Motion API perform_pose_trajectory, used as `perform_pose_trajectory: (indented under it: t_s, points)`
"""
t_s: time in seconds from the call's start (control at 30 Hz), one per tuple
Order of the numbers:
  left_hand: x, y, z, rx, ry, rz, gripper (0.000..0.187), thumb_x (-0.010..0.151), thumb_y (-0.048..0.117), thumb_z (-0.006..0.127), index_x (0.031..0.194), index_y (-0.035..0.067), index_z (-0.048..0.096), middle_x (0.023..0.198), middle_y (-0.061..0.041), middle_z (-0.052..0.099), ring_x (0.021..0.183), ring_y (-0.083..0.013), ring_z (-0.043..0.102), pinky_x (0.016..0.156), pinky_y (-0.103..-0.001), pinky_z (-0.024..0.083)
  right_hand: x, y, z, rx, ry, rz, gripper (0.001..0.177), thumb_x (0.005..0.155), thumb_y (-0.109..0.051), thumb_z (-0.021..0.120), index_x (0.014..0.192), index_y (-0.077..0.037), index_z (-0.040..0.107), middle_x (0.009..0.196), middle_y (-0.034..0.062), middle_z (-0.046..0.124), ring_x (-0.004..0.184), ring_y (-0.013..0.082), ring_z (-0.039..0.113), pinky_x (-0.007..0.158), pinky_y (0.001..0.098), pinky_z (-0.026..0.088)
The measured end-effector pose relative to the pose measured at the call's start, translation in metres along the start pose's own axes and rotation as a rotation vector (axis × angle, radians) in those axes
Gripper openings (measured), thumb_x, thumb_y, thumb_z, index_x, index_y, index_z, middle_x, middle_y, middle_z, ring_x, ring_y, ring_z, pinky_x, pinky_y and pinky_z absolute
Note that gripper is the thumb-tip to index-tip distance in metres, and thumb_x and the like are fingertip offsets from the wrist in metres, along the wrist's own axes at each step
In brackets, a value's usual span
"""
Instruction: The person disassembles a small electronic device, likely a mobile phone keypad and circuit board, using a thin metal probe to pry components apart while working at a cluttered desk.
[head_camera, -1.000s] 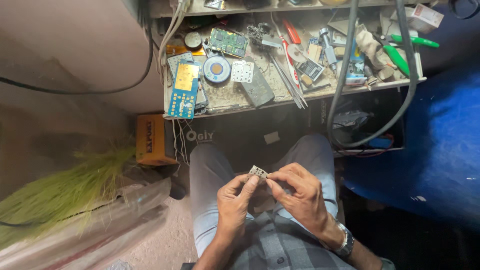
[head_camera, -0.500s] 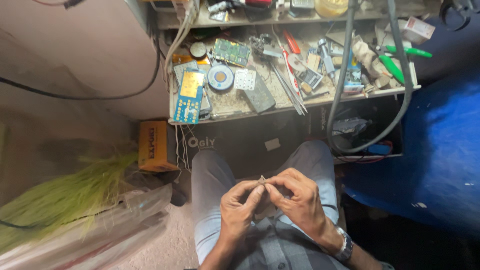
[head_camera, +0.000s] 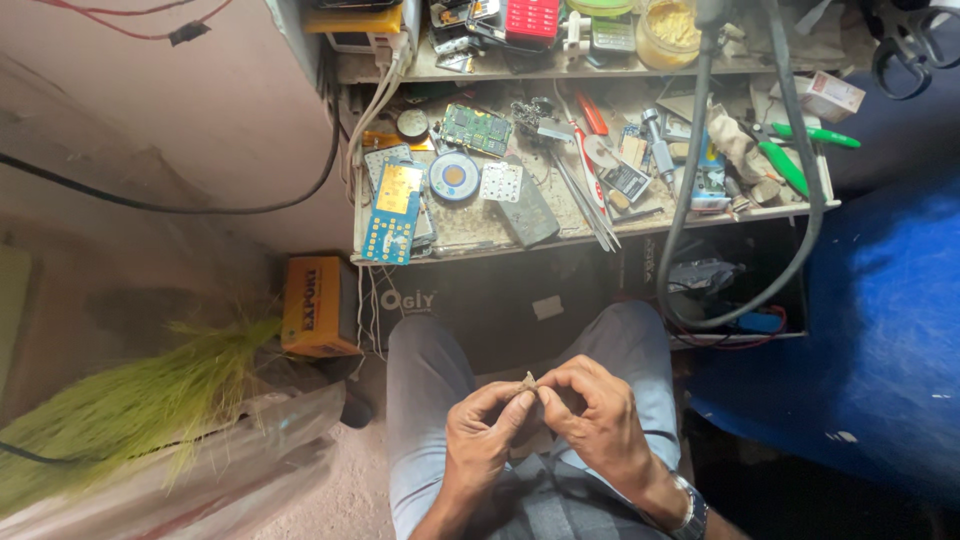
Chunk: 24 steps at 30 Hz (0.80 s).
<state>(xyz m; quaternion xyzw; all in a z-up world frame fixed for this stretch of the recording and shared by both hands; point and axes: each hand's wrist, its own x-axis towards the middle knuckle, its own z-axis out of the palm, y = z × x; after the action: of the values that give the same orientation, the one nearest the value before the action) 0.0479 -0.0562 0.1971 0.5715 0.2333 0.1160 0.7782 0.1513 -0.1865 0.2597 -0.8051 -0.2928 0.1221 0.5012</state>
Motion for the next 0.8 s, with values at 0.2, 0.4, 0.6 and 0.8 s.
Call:
perform_pose_trajectory:
  t_s: [0.2, 0.4, 0.6, 0.8]
  points:
    - [0.001, -0.010, -0.003, -0.103, -0.049, -0.066, 0.017, 0.093, 0.013, 0.075, 0.104, 0.000, 0.079, 0.086, 0.000, 0.074, 0.078, -0.0057, 0.065, 0.069, -0.022, 0.054, -0.001, 0.009, 0.001, 0.067, -0.040, 0.081, 0.011, 0.088, -0.011, 0.073, 0.090, -0.001, 0.071, 0.083, 0.0043, 0.069, 0.066, 0.0118, 0.072, 0.051, 0.0256, 0.057]
    - [0.003, -0.017, -0.005, -0.299, -0.111, -0.170, 0.017, 0.095, 0.013, 0.073, 0.104, -0.001, 0.077, 0.085, 0.001, 0.072, 0.074, -0.0042, 0.061, 0.065, -0.020, 0.050, -0.002, 0.024, 0.001, 0.095, -0.071, 0.049, 0.014, 0.091, -0.014, 0.069, 0.088, -0.001, 0.068, 0.083, 0.0051, 0.066, 0.072, 0.0140, 0.066, 0.062, 0.0273, 0.054]
    - [0.002, -0.006, -0.004, -0.367, -0.117, -0.231, 0.017, 0.095, 0.013, 0.073, 0.104, -0.001, 0.076, 0.086, -0.001, 0.074, 0.070, -0.0051, 0.062, 0.062, -0.021, 0.050, -0.003, 0.032, -0.001, 0.139, -0.111, 0.057, 0.013, 0.090, -0.014, 0.068, 0.089, -0.001, 0.068, 0.085, 0.0049, 0.066, 0.077, 0.0136, 0.065, 0.066, 0.0272, 0.054]
    - [0.002, 0.000, -0.002, -0.364, -0.071, -0.233, 0.017, 0.094, 0.013, 0.073, 0.103, -0.001, 0.076, 0.081, -0.003, 0.074, 0.067, -0.0065, 0.064, 0.059, -0.022, 0.053, -0.002, 0.034, 0.000, 0.114, -0.079, 0.057, 0.013, 0.090, -0.015, 0.069, 0.088, -0.002, 0.069, 0.083, 0.0043, 0.065, 0.075, 0.0132, 0.063, 0.064, 0.0274, 0.052]
